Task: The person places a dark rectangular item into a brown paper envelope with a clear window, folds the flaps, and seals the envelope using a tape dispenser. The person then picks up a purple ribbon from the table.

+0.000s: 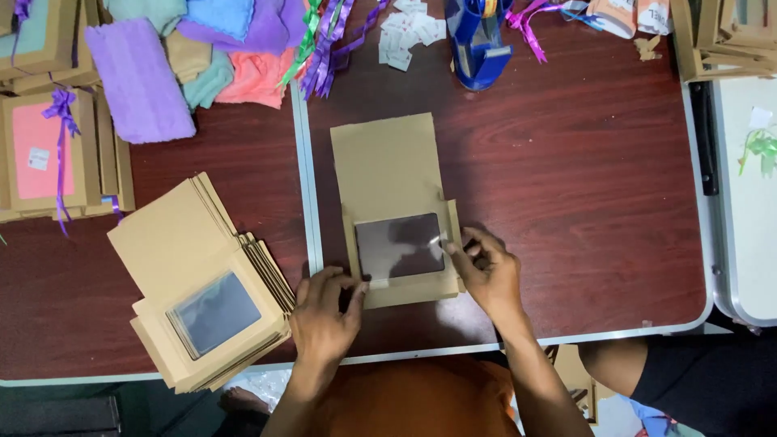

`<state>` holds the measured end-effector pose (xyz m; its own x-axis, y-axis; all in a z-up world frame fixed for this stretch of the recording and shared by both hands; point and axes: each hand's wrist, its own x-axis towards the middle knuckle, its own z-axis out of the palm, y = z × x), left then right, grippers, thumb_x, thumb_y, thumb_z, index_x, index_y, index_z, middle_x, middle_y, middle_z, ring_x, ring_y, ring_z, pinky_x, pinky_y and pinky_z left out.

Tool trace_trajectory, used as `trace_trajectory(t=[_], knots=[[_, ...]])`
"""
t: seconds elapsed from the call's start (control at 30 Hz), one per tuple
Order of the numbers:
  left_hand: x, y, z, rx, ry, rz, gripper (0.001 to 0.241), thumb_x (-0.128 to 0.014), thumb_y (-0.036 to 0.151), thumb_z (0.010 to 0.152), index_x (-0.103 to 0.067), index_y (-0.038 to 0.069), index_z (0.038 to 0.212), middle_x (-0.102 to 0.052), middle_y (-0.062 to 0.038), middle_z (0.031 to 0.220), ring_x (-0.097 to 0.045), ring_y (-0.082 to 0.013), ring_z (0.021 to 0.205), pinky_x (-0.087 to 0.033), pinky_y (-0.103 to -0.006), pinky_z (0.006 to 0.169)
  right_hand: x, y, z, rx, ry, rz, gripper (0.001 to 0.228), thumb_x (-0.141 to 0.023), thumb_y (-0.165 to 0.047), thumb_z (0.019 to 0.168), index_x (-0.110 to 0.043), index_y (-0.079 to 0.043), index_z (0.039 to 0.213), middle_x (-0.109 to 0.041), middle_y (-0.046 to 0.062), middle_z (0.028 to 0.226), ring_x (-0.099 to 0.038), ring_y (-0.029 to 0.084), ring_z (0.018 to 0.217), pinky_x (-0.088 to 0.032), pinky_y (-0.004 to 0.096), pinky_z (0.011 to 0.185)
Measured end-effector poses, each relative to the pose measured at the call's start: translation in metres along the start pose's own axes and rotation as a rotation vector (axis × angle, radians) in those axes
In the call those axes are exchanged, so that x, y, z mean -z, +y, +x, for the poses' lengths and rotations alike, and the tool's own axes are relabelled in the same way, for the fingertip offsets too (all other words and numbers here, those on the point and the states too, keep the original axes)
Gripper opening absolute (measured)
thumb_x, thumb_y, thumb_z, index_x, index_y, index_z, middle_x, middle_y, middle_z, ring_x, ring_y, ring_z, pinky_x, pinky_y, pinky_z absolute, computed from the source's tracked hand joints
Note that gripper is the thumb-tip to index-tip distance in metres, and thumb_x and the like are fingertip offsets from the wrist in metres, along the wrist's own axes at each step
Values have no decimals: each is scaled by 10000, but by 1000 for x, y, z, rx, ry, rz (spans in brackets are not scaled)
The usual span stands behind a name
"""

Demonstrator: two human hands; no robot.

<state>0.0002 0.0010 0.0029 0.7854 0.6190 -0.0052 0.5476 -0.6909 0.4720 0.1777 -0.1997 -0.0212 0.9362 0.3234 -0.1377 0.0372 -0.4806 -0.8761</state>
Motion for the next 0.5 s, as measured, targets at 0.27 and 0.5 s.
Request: trace_trajectory(t=[0.27, 0.5], knots=[[19, -9, 1, -406, 188, -68, 221, -548, 109, 938, -711, 41, 1070, -721, -96, 1127, -639, -259, 1040, -533, -384, 847, 38, 22, -13, 422, 15, -115, 269, -585, 5, 931, -670, 23, 1186, -723, 168, 1121, -691, 270, 1019, -587, 388, 919], [24, -10, -5, -561, 72, -100, 348, -619, 21, 806, -655, 84, 1147, -654, -81, 1251, -578, -326, 1158, -475, -455, 969, 45, 13, -22, 599, -109, -161, 340, -678, -97, 921, -651, 41, 1231, -651, 215, 1215, -645, 333, 1157, -573, 424, 1010]])
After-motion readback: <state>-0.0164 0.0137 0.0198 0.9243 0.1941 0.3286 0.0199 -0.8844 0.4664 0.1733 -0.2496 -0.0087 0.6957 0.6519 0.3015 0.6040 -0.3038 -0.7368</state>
